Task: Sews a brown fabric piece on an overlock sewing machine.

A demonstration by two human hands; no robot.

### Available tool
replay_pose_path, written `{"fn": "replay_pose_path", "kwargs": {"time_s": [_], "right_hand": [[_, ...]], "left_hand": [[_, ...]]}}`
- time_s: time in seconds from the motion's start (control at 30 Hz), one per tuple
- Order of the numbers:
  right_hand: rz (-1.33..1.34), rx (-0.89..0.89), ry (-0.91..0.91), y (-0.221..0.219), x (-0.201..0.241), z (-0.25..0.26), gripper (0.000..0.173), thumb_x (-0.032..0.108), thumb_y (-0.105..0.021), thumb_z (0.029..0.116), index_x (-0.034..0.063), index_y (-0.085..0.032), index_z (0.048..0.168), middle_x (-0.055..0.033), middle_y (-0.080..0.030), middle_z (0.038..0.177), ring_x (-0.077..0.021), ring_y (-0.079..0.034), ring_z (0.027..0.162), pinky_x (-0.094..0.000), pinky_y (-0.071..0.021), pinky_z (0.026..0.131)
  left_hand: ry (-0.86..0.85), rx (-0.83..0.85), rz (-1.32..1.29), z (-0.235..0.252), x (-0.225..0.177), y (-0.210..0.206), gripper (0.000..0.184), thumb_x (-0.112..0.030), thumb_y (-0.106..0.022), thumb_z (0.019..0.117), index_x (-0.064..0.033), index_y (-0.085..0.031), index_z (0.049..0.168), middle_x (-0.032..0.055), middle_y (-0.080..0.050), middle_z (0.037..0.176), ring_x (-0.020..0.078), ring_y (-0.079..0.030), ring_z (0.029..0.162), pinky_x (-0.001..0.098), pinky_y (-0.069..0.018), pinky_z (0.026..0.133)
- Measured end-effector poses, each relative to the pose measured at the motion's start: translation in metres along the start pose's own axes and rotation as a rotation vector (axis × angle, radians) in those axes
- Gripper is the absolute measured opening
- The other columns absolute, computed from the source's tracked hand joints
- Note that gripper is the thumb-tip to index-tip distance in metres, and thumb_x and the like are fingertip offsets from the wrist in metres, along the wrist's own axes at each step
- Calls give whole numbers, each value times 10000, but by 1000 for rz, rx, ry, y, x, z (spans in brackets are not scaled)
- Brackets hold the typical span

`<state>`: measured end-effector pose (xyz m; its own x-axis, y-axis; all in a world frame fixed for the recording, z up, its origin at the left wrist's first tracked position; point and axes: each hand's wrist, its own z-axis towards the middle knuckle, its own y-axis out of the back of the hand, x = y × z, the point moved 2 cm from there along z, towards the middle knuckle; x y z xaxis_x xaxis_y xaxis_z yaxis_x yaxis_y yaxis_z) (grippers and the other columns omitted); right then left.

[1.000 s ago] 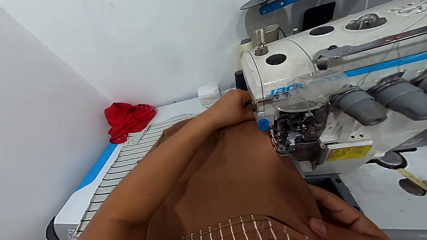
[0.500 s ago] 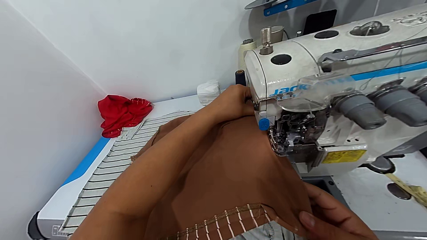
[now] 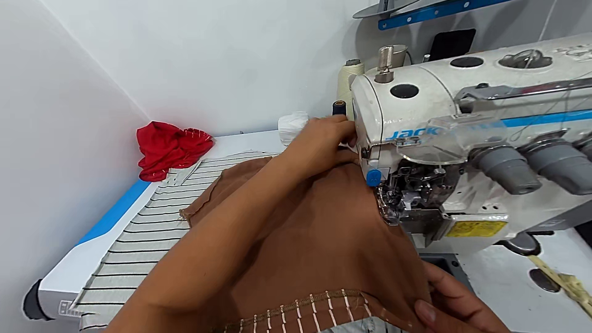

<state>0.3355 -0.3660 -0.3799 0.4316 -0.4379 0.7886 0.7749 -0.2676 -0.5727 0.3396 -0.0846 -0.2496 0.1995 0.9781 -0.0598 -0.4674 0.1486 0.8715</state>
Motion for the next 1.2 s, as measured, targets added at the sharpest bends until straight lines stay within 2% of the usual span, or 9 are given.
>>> {"fn": "replay_pose_path", "kwargs": {"time_s": [0.07, 0.17, 0.23, 0.3, 0.4, 0.6, 0.73, 0.9, 1.2], "right_hand": [[-3, 15, 1, 1, 1, 0, 361, 36, -617, 985, 147, -666, 1325, 14, -728, 1188, -81, -691, 1060, -299, -578, 944], [-7, 34, -1, 4, 2, 1, 352, 54, -620, 989, 154, -672, 1322, 23, -728, 1183, -71, -687, 1058, -285, -575, 942], [-16, 44, -10, 5, 2, 1, 346, 69, -615, 996, 167, -675, 1322, 31, -727, 1193, -66, -685, 1072, -284, -573, 950], [-32, 39, -11, 6, 2, 2, 333, 85, -621, 997, 174, -683, 1312, 33, -726, 1197, -67, -683, 1080, -285, -568, 961], [-37, 31, -3, 7, 2, 2, 322, 93, -632, 991, 164, -689, 1300, 27, -726, 1196, -72, -684, 1073, -281, -569, 948], [-44, 2, -7, 9, 1, 1, 293, 108, -644, 988, 160, -712, 1269, 7, -735, 1173, -75, -692, 1055, -278, -578, 931], [-40, -1, -5, 9, 1, 0, 290, 103, -645, 987, 162, -715, 1263, 8, -735, 1174, -75, -692, 1056, -283, -577, 936], [-46, -16, -6, 6, -2, -1, 283, 108, -650, 985, 161, -714, 1256, 9, -735, 1169, -84, -695, 1055, -298, -583, 935], [-27, -18, 0, 5, -3, 1, 282, 94, -647, 983, 149, -712, 1251, 4, -736, 1160, -80, -694, 1047, -289, -581, 930]], "left_hand": [[32, -99, 131, -14, -17, 11, 208, -169, -737, 902, -3, -704, 1023, 173, -680, 991, 343, -680, 947, 557, -516, 811], [39, -171, 133, -52, -75, 29, 155, -109, -598, 951, -18, -700, 1025, 129, -685, 1021, 254, -668, 977, 431, -547, 822], [13, -109, 10, -80, -108, 23, 182, -159, -589, 946, -58, -717, 1027, 80, -696, 1049, 190, -663, 1019, 362, -550, 862], [-3, -91, -115, -94, -123, 7, 212, -227, -589, 1014, -67, -725, 1046, 73, -698, 1079, 156, -665, 1023, 311, -558, 851], [27, -26, -167, -99, -124, -8, 378, -392, -575, 1030, -101, -714, 1227, 143, -650, 1303, 246, -593, 1280, 435, -497, 1068], [21, 94, -88, -97, -121, -15, 500, -555, -511, 1014, -262, -646, 1396, 248, -515, 1476, 374, -454, 1436, 622, -369, 1155], [18, 133, -32, -97, -122, -17, 550, -609, -466, 1006, -309, -594, 1450, 279, -484, 1506, 414, -413, 1461, 649, -328, 1165], [1, 182, -45, -98, -117, -15, 577, -631, -463, 994, -340, -550, 1484, 270, -431, 1551, 396, -374, 1489, 671, -305, 1167], [-8, 186, -39, -97, -116, -15, 558, -610, -464, 1005, -340, -547, 1487, 271, -428, 1553, 399, -364, 1494, 669, -298, 1170]]}}
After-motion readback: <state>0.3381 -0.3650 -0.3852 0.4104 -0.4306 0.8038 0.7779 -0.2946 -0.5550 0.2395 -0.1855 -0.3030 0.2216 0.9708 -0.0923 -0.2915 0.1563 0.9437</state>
